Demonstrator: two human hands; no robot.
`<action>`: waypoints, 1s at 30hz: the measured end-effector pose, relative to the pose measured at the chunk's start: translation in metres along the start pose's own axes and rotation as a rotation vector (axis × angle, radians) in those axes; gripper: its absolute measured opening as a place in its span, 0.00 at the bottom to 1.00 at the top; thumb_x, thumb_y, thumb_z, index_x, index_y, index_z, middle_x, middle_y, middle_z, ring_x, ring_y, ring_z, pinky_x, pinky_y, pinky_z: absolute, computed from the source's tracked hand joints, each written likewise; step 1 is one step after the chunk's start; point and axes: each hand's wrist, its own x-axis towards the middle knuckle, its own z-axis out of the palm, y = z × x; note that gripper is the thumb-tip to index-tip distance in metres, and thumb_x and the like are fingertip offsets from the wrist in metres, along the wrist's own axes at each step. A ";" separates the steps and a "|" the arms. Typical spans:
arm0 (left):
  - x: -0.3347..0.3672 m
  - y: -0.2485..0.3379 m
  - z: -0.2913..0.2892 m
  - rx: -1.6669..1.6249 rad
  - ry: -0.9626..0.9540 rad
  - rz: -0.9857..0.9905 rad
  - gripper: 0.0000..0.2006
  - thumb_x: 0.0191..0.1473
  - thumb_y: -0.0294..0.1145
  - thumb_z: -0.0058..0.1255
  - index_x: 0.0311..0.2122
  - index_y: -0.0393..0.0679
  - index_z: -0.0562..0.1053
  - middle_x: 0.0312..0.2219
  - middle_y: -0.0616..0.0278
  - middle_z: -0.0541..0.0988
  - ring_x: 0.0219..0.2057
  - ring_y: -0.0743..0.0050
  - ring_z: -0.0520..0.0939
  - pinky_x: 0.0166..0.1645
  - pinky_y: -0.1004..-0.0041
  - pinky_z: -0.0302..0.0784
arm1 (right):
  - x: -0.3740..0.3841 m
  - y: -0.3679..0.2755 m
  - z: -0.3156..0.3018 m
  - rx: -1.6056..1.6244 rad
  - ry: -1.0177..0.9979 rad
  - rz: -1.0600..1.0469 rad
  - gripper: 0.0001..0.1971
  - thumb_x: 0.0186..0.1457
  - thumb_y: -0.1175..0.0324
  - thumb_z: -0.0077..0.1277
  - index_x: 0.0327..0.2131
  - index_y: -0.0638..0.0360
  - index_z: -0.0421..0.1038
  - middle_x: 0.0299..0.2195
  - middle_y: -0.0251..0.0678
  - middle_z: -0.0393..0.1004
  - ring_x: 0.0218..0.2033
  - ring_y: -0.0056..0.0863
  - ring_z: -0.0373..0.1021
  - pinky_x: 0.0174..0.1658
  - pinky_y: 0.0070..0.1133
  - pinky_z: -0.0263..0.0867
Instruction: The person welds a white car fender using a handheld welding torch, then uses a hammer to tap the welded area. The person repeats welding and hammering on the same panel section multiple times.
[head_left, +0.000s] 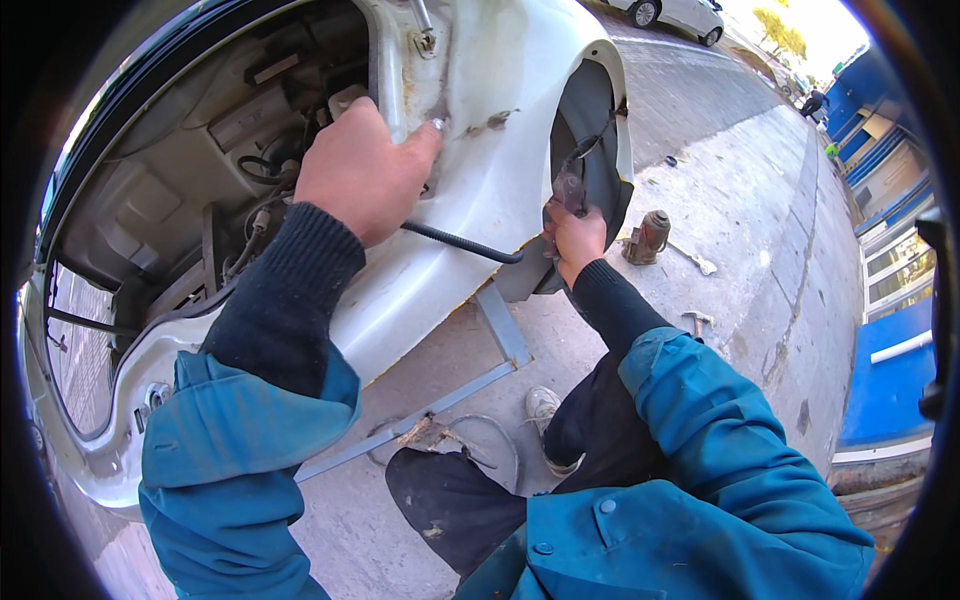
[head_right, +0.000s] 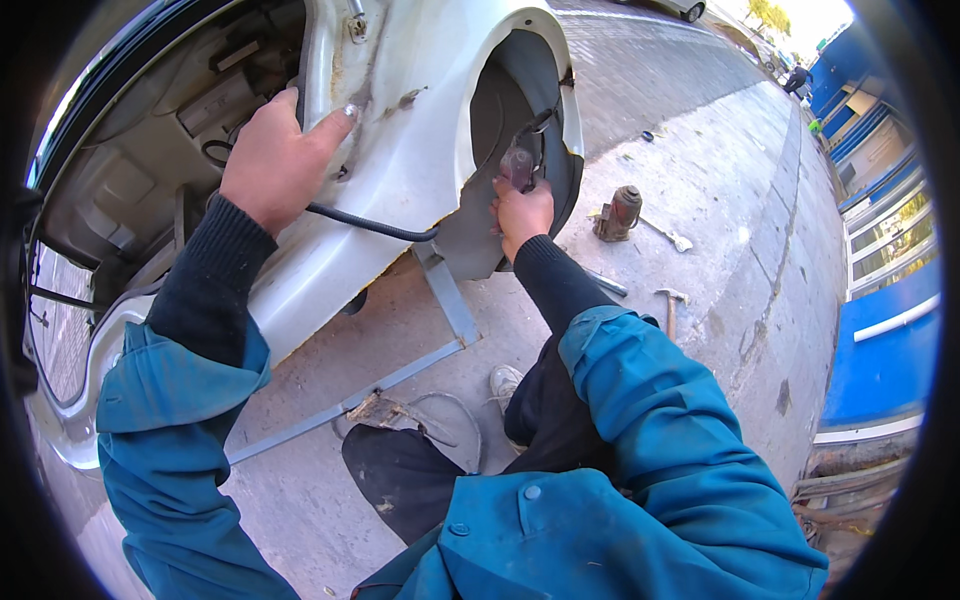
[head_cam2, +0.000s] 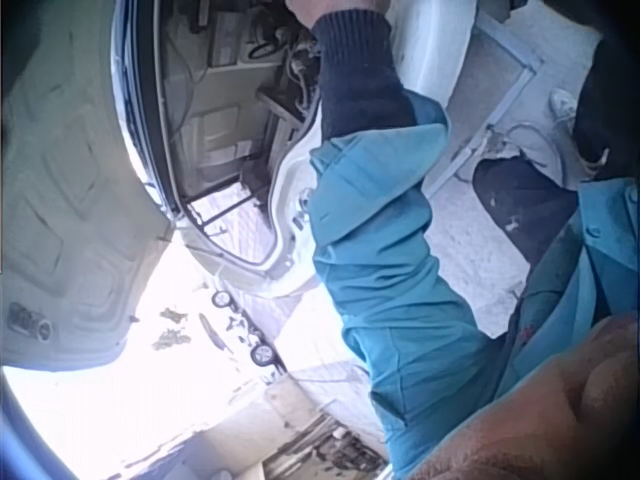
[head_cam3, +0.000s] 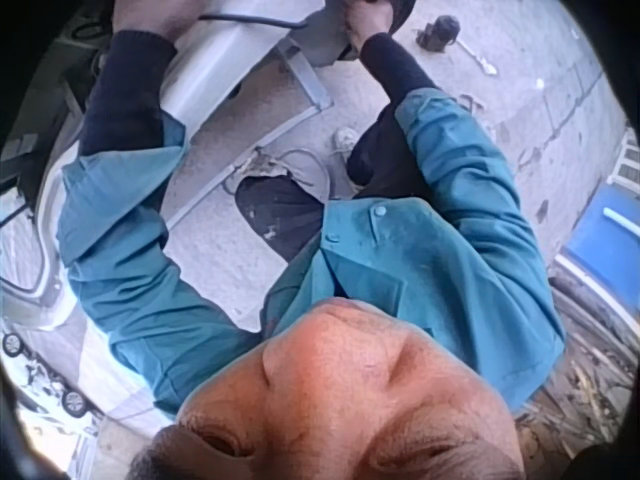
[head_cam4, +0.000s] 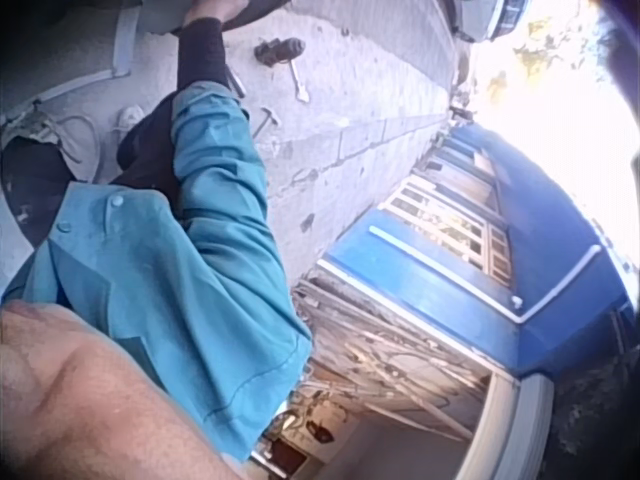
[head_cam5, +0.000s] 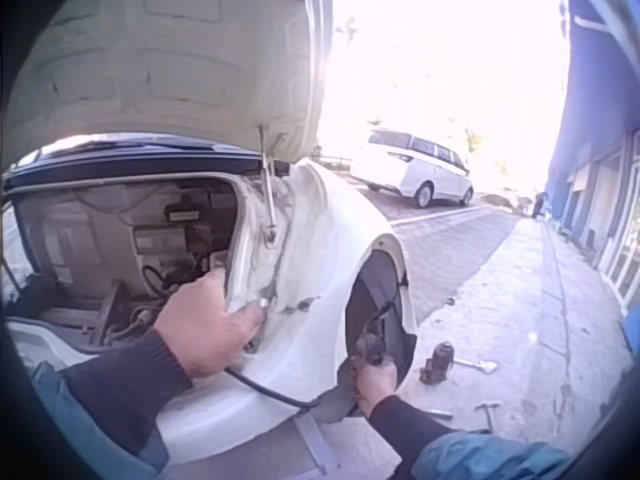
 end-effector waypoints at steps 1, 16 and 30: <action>0.001 0.000 0.000 -0.009 -0.003 0.007 0.34 0.65 0.55 0.55 0.50 0.22 0.76 0.41 0.31 0.86 0.43 0.39 0.89 0.51 0.54 0.84 | -0.001 0.000 0.002 0.026 0.003 -0.019 0.21 0.61 0.73 0.65 0.53 0.66 0.68 0.36 0.37 0.76 0.28 0.24 0.74 0.28 0.25 0.72; -0.001 0.002 0.000 0.020 0.005 0.008 0.34 0.65 0.55 0.54 0.49 0.21 0.76 0.40 0.32 0.86 0.42 0.40 0.89 0.50 0.55 0.85 | -0.001 0.003 0.004 -0.018 0.045 -0.017 0.24 0.62 0.72 0.65 0.58 0.67 0.69 0.38 0.37 0.78 0.29 0.23 0.76 0.29 0.24 0.74; 0.001 -0.001 0.001 -0.020 -0.011 0.008 0.34 0.65 0.55 0.55 0.48 0.21 0.76 0.39 0.32 0.86 0.40 0.41 0.90 0.49 0.55 0.85 | -0.010 -0.003 0.006 -0.022 0.052 0.028 0.21 0.63 0.68 0.65 0.54 0.65 0.69 0.34 0.34 0.77 0.26 0.23 0.75 0.23 0.26 0.70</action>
